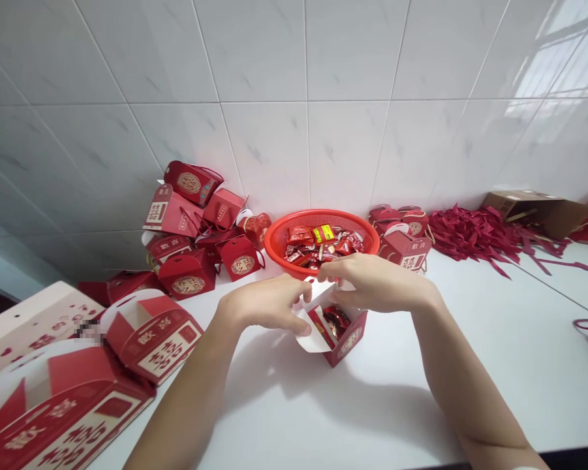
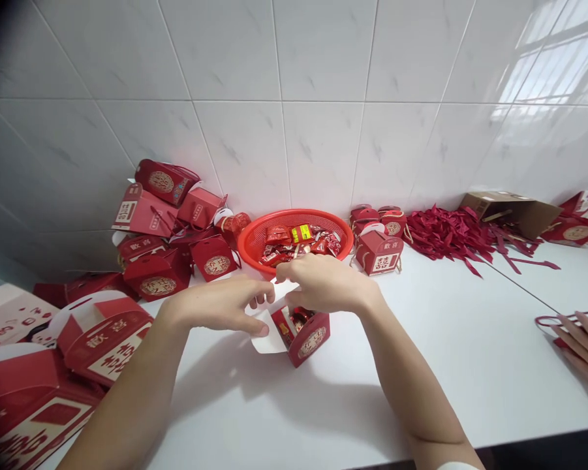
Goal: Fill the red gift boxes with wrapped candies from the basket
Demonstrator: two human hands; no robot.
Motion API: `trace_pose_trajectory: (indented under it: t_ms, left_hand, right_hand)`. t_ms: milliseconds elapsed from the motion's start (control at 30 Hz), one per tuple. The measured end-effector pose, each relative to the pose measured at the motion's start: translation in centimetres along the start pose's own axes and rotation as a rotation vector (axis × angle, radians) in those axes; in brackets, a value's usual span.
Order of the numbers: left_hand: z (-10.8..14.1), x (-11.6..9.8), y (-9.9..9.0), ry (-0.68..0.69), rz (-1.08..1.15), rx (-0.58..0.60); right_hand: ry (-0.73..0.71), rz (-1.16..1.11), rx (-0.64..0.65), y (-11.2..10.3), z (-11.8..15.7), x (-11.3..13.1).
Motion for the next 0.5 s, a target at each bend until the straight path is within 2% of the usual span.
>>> trace_pose_trajectory:
  t_ms: [100,267,367,500]
  left_hand:
    - [0.1,-0.1,0.0,-0.001,0.001,-0.004]
    - [0.6,-0.3,0.0,-0.033,-0.007,0.006]
    - [0.9,-0.6,0.0,0.000,-0.017,0.001]
    - [1.1,-1.5,-0.1,0.089,-0.028,-0.024]
  right_hand:
    - [-0.029,-0.045,0.002,-0.8,0.7,-0.2]
    - [-0.031,-0.100,-0.101,-2.5,2.2,-2.3]
    - [0.035,-0.053,-0.151,-1.8,3.0,-3.7]
    - [0.085,-0.101,-0.226,0.7,4.6,-4.7]
Point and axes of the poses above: each hand's wrist, its own z-axis away from the middle knuckle, its own y-axis out of the palm, x = y × z, the point moved 4 cm from there along -z, towards the middle knuckle, and after that the axes turned 5 degrees about -x, right-handed, at the moved point
